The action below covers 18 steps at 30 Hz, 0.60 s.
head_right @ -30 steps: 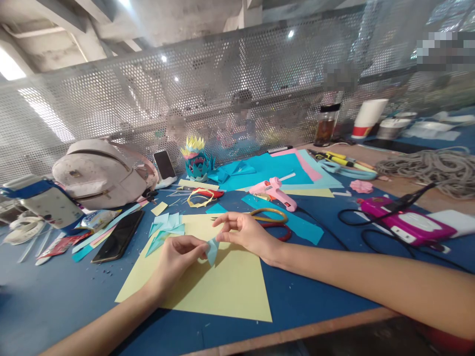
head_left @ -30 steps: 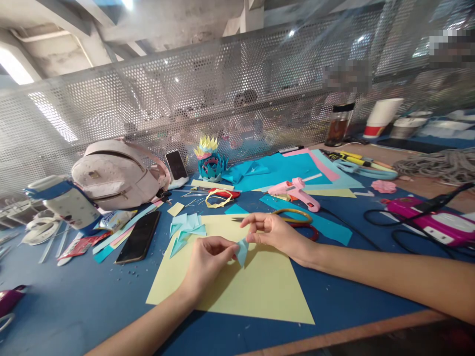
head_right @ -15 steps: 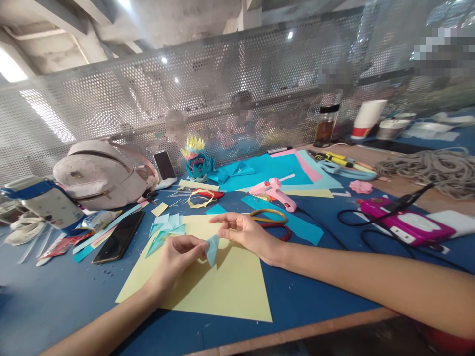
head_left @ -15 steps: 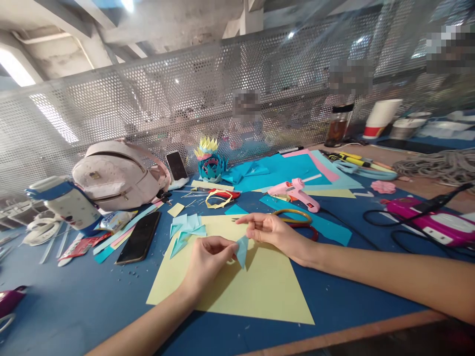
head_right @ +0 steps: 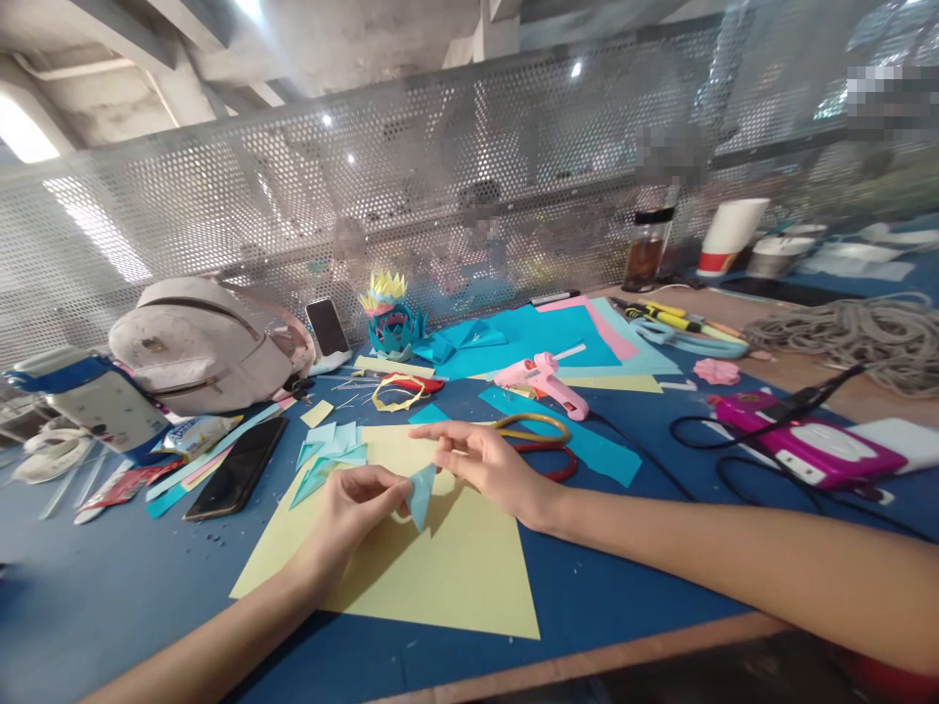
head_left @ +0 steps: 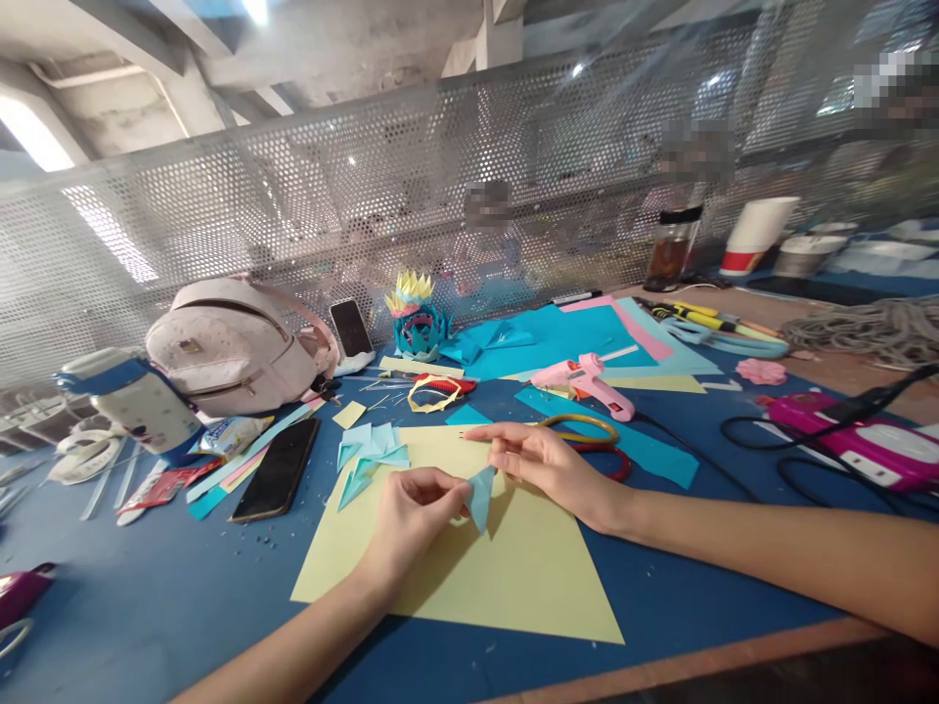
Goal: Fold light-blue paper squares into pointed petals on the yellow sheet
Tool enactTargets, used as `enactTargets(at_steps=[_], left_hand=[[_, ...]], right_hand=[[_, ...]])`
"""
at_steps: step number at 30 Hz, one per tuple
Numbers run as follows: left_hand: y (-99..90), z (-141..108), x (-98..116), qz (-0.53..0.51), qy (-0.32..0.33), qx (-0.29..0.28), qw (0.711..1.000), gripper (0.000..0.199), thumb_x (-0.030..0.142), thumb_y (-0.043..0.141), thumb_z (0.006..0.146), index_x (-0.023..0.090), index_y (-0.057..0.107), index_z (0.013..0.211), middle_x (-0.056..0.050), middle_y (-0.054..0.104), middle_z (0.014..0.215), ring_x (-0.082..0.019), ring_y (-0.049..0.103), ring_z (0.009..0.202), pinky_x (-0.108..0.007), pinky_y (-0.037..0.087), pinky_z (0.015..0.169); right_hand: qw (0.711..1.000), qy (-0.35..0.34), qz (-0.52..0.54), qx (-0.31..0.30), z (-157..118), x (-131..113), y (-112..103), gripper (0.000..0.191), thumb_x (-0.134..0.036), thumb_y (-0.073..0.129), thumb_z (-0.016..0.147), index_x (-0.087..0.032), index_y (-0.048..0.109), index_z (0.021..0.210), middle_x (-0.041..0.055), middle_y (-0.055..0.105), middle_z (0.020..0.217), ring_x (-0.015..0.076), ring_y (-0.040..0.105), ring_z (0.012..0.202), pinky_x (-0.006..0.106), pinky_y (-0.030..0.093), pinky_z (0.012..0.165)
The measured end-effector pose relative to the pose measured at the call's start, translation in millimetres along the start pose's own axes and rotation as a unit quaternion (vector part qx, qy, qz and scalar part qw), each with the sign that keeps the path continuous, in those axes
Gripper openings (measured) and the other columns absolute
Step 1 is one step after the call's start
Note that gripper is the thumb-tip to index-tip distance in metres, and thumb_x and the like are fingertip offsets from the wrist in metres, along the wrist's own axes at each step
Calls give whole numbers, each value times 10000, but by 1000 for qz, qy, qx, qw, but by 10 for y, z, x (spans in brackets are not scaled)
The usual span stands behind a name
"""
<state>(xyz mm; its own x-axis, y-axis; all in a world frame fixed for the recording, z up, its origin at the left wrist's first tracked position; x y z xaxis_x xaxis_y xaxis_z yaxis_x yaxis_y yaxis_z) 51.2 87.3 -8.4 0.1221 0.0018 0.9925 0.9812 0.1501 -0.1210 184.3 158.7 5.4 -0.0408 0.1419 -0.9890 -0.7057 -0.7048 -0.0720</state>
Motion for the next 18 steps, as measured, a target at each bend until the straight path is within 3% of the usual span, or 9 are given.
enactTargets(at_steps=[3, 6, 11, 18], left_hand=[[0, -7, 19, -6, 6, 5, 1000, 309, 470, 781, 738, 170, 754, 670, -47, 735, 636, -156, 649, 595, -233, 486, 606], [-11, -24, 43, -10, 14, 14, 1000, 317, 480, 777, 744, 174, 748, 663, -49, 739, 649, -166, 663, 614, -239, 499, 614], [-6, -40, 54, -7, 24, 17, 1000, 297, 459, 761, 765, 183, 747, 656, -45, 746, 660, -164, 671, 622, -237, 508, 626], [-1, 6, -14, 22, 27, 13, 999, 263, 437, 759, 756, 179, 754, 702, -50, 755, 685, -174, 682, 627, -246, 511, 609]], right_hand=[[1000, -24, -1, 11, -6, -63, -12, 460, -486, 701, 873, -221, 678, 1248, 0, 532, 824, 130, 494, 726, 240, 365, 619], [1000, 2, 22, -5, -4, 5, 22, 550, -502, 702, 878, -225, 586, 1339, -2, 555, 874, 122, 506, 710, 240, 367, 610], [1000, 9, 21, -12, -4, 87, 41, 529, -455, 779, 829, -202, 597, 1257, -10, 578, 866, 156, 581, 847, 270, 425, 762], [999, 28, 40, 2, 17, 122, 8, 505, -427, 835, 760, -185, 616, 1145, -65, 499, 701, 113, 520, 688, 240, 376, 662]])
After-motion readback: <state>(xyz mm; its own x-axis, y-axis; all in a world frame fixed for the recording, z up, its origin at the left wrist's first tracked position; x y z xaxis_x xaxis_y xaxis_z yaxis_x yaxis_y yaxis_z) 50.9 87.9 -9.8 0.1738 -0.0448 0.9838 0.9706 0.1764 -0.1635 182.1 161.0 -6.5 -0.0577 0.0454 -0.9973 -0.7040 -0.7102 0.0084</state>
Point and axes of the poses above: each hand's wrist, its own z-axis towards the middle knuckle, its own y-axis out of the palm, x = y × z, the point moved 9 cm from there along z, towards the middle knuckle
